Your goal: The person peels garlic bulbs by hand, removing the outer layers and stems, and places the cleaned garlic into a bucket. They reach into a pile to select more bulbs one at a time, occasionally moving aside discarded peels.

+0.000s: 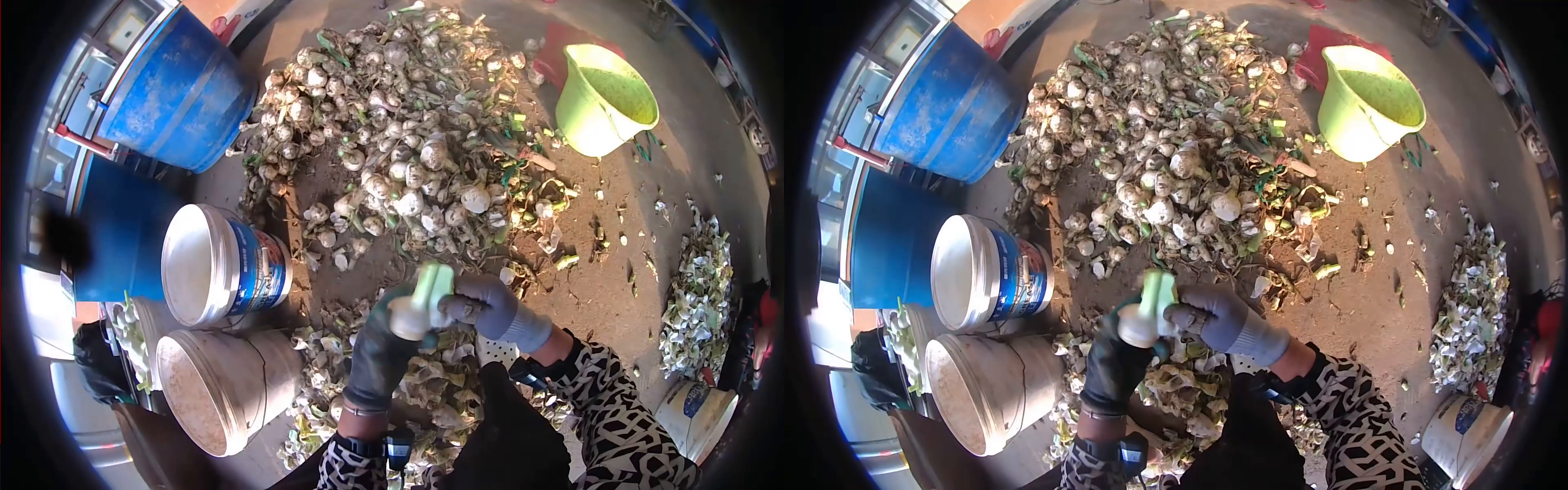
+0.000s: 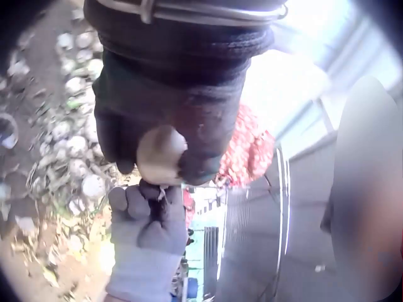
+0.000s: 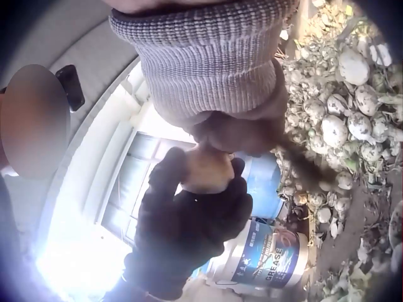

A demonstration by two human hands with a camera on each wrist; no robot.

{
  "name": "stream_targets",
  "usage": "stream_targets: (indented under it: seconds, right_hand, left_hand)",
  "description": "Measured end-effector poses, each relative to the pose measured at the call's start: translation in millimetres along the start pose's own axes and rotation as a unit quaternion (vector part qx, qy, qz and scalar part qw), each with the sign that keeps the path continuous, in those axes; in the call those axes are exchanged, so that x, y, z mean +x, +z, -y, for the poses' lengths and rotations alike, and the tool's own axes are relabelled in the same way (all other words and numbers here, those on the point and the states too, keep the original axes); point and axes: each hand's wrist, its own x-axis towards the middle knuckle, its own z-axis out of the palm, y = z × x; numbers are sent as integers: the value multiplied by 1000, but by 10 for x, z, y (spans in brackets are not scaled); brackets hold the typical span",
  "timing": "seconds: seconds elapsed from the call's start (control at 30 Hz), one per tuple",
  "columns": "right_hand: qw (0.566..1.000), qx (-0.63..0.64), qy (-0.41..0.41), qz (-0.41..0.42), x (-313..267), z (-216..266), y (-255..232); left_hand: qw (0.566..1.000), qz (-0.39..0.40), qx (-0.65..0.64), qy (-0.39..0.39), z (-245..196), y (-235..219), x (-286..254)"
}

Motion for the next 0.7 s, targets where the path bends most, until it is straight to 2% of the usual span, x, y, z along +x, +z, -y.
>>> stream_targets:
  seconds: [0.03,0.07,0.1,0.13,0.2,0.23,0.27,0.3,0.33,0.4,0.43,0.47,0.5,0.53,0.57,0.6,0.67,0.7]
  right_hand:
    - [991,90,57,78,-36,32,5]
    - [965,177,113,154,-74,81,7]
    - [953,190,134,196,-69,181,63]
    - [910,257,247,210,-68,177,102]
    - [884,324,289,174,-77,46,155]
    - [885,324,285,173,-64,41,168]
    - [878,339,315,123,-40,44,187]
    - [866,353,347,70,-32,53,212]
    - [865,355,348,66,-49,20,247]
    - [851,415,308,95,-83,-66,314]
    - [854,404,310,104,-85,-58,298]
    - [836,424,333,104,-103,-123,244]
    - [862,392,308,88,-136,-278,171]
    - [884,363,284,73,-194,-387,73]
    - [861,378,329,89,-287,-426,-122]
    - [836,392,368,110,-369,-477,-317]
    - [925,262,264,83,-828,-658,-367]
    - [917,253,288,108,-794,-152,-389]
  left_hand:
    - [937,-96,305,139,-71,56,-85]
    - [872,-107,464,111,98,60,-126]
    - [876,-65,466,106,248,-24,-108]
    - [878,-23,466,104,317,-134,-67]
    - [872,-9,471,134,376,-180,-63]
    - [860,-89,474,166,412,-153,-131]
    - [841,-170,474,197,434,-114,-155]
    - [945,-91,280,143,137,32,-263]
    - [794,-135,472,359,23,135,-214]
    - [872,-149,403,234,5,248,-312]
    - [851,-117,466,211,38,194,-272]
    - [826,-84,525,186,52,136,-195]
    - [986,-114,117,33,-232,253,-210]
    - [931,-139,330,72,-230,151,-204]
    - [988,-136,-65,22,-172,99,-199]
    - [886,-119,-447,-23,-98,13,-177]
    - [818,-70,-570,1,8,-178,-161]
    - [819,-108,-563,-8,-43,-209,-163]
